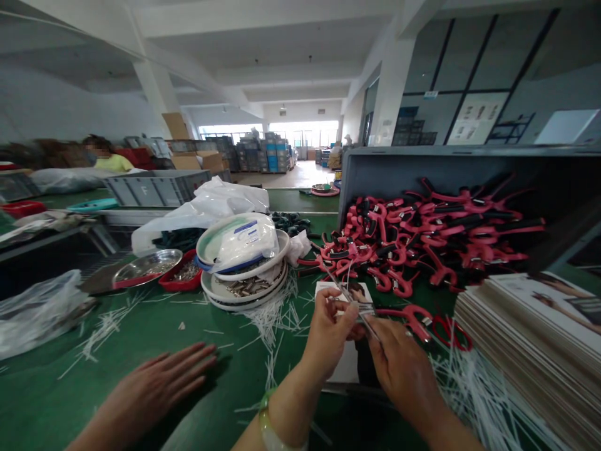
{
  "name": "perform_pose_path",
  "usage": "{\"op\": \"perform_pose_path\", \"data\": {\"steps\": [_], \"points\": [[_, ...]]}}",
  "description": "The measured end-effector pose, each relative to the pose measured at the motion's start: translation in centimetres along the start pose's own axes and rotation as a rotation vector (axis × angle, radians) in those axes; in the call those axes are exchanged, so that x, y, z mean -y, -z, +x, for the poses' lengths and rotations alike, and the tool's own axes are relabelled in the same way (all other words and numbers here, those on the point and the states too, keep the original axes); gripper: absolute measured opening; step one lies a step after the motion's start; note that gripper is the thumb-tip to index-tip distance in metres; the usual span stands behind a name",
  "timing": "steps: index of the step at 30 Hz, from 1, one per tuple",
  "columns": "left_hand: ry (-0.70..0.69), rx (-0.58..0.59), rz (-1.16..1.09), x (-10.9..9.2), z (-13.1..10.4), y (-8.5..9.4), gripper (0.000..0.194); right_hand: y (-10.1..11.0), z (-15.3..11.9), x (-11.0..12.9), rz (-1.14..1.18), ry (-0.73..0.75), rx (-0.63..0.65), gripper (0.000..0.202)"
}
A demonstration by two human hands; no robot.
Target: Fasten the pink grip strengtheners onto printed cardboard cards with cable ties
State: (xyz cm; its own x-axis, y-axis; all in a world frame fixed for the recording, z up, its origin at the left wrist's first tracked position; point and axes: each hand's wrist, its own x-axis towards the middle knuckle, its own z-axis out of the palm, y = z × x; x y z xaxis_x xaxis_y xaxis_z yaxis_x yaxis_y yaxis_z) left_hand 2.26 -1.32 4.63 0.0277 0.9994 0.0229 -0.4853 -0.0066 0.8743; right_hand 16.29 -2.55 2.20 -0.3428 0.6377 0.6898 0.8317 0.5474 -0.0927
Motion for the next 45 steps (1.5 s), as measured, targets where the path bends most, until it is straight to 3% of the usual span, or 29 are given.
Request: {"op": "perform_pose_path", "data": {"steps": [3, 7, 10, 15, 18, 23, 25, 30, 33, 36, 39, 41, 45], "points": [[-0.06, 0.02, 0.162, -0.4, -0.9, 1.3, 0.049, 0.0, 0.1, 1.0, -0.123, 0.044, 0.106, 0.038], [0.009, 0.104, 0.624, -2.0, -1.1, 3.6, 0.025, -0.1, 0.5, 2.3, -0.162, 0.081, 0.249, 0.044], [-0.064, 0.104, 0.898, -2.9, -0.9, 4.8, 0.016, -0.3, 0.6, 2.9, -0.147, 0.065, 0.289, 0.045], [-0.115, 0.205, 1.085, -2.8, -0.8, 5.6, 0.013, -0.6, 0.4, 3.0, -0.147, 0.04, 0.333, 0.04], [-0.102, 0.173, 1.094, -2.4, -0.7, 5.8, 0.011, -0.7, 0.3, 2.7, -0.129, 0.019, 0.346, 0.039], [-0.338, -0.224, 0.931, -1.7, -1.0, 5.7, 0.011, -1.0, 0.6, 2.3, -0.092, -0.02, 0.325, 0.036], [-0.366, -0.283, 0.802, -1.1, -1.1, 5.8, 0.016, -1.1, 0.5, 2.1, -0.079, -0.041, 0.329, 0.037], [-0.172, -0.331, 0.541, 1.2, -0.5, 7.0, 0.028, -0.8, -0.6, -0.1, 0.04, -0.078, 0.381, 0.039], [-0.13, -0.325, 0.568, 2.2, -0.1, 7.8, 0.028, 0.0, -0.9, -3.7, 0.131, -0.096, 0.42, 0.045], [-0.152, -0.313, 0.602, 2.9, 0.0, 7.9, 0.028, 0.9, -0.3, -8.0, -0.043, -0.309, 0.396, 0.038], [-0.185, -0.32, 0.579, 3.6, -0.1, 7.8, 0.028, 1.0, 0.7, -11.1, -0.303, -0.386, 0.619, 0.035], [-0.192, -0.31, 0.561, 4.2, -0.4, 7.8, 0.027, 0.5, 1.3, -12.0, -0.355, -0.419, 0.773, 0.033], [-0.105, -0.226, 0.582, 5.0, -0.8, 8.1, 0.055, -0.8, 1.8, -12.4, -0.318, -0.434, 0.823, 0.029]]}}
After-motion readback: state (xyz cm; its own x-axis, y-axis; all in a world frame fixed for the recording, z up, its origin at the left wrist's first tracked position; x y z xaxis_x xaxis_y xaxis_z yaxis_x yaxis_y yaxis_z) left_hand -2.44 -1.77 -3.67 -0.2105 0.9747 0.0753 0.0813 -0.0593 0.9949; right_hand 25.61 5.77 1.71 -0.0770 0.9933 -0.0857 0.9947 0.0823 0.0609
